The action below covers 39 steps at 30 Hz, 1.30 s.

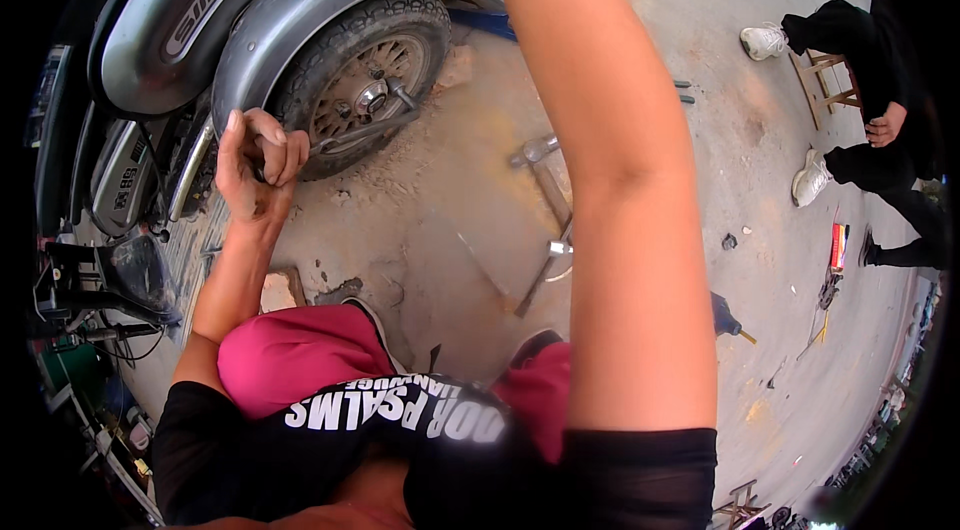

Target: The person lifts a motorcycle wheel and mounts it onto the rear axle of a scooter. They secure the wheel by hand-tightening a central nut, then use a T-handle wrench to tighten it further. Finally, they use a hammer to tap the wrench handle, applying additional torque to fully secure the wheel.

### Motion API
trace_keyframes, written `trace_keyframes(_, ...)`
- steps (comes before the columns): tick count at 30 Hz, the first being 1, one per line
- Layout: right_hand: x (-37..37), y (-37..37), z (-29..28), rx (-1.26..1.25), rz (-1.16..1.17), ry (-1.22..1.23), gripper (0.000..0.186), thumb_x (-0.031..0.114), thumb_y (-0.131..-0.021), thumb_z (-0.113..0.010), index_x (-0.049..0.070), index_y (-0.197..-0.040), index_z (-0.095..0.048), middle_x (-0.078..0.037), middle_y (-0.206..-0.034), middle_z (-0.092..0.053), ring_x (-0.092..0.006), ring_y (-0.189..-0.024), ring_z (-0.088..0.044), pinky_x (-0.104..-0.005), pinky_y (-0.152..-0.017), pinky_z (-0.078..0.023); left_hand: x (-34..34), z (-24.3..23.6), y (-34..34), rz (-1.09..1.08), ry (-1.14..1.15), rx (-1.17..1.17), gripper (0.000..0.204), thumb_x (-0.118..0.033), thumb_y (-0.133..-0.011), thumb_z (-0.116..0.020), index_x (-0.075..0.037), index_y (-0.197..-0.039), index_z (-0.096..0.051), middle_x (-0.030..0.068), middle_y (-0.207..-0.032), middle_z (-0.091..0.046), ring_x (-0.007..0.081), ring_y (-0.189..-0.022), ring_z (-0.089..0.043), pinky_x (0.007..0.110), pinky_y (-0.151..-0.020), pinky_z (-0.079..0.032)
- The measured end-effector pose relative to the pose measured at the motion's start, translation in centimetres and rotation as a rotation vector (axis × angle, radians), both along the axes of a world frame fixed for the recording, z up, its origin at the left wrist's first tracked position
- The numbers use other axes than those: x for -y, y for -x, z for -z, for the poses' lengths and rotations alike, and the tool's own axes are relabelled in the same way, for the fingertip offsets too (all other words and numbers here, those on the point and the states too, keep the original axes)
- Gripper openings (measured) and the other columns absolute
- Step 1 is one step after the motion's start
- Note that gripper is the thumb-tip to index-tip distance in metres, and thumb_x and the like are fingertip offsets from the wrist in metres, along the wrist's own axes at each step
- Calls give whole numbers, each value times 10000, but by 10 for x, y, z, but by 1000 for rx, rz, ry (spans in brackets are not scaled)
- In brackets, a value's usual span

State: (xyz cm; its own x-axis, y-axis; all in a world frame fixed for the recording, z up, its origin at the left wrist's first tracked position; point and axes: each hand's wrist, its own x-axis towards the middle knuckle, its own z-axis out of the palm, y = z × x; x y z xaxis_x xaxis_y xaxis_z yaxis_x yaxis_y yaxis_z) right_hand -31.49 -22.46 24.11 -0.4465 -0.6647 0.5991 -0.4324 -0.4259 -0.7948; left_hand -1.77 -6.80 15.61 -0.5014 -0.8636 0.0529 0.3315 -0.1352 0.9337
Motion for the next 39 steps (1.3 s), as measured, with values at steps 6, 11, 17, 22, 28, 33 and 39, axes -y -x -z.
trace_keyframes(6,-207,-77,233,854,-547,-1248,843,686,-950,-393,-15,-1418,-371,-228,-1151,-592,-290,-950,-673,-404,-842,-569,-15,10,-15,-74,-33,25,423,-317,-1023,-414,-53,-731,-569,-32,-439,-254,104,-418,-180,296,-560,-283)
trace_keyframes(11,-193,-156,254,1936,-535,-518,499,404,-1056,-351,-12,-1331,-374,-230,-1193,-560,-349,-1119,-599,-530,-1043,-461,-18,12,-7,-109,39,64,395,-294,-1055,-396,-71,-765,-546,-29,-444,-248,96,-420,-180,290,-680,-353)
trace_keyframes(17,-171,-150,248,1782,-449,-667,313,178,-1058,-294,-40,-1241,-425,-209,-1069,-624,-350,-1002,-662,-534,-933,-544,-15,13,-8,-152,76,186,439,-331,-1079,-377,-71,-763,-537,-37,-437,-241,91,-403,-195,302,-701,-398)
trace_keyframes(22,-177,-174,239,1954,-400,-465,251,160,-1036,-342,-20,-1186,-431,-179,-1081,-614,-341,-1074,-642,-521,-967,-524,17,-5,-13,-130,38,90,433,-304,-1074,-389,-68,-739,-529,-53,-431,-218,82,-379,-150,288,-582,-341)
trace_keyframes(28,-228,-161,282,1941,-443,-692,231,212,-1036,-405,9,-1139,-444,-183,-1063,-610,-357,-1088,-646,-533,-940,-538,-27,30,-29,248,170,256,406,-315,-1029,-505,-23,-764,-601,-19,-450,-364,71,-409,-301,282,-540,-357)
trace_keyframes(33,-291,-72,306,1325,-414,-1214,284,202,-1039,-390,-29,-1202,-360,-279,-1130,-579,-448,-988,-670,-581,-870,-566,-91,75,-34,627,-43,566,346,-265,-1012,-549,35,-895,-678,15,-584,-512,100,-535,-482,270,-523,-392)
trace_keyframes(39,-358,27,271,304,-457,-1587,370,230,-1001,-478,-59,-1225,-422,-257,-1065,-634,-351,-871,-707,-477,-667,-588,-58,43,-36,391,248,647,272,-210,-987,-581,32,-932,-692,37,-708,-610,100,-635,-556,248,-605,-433)
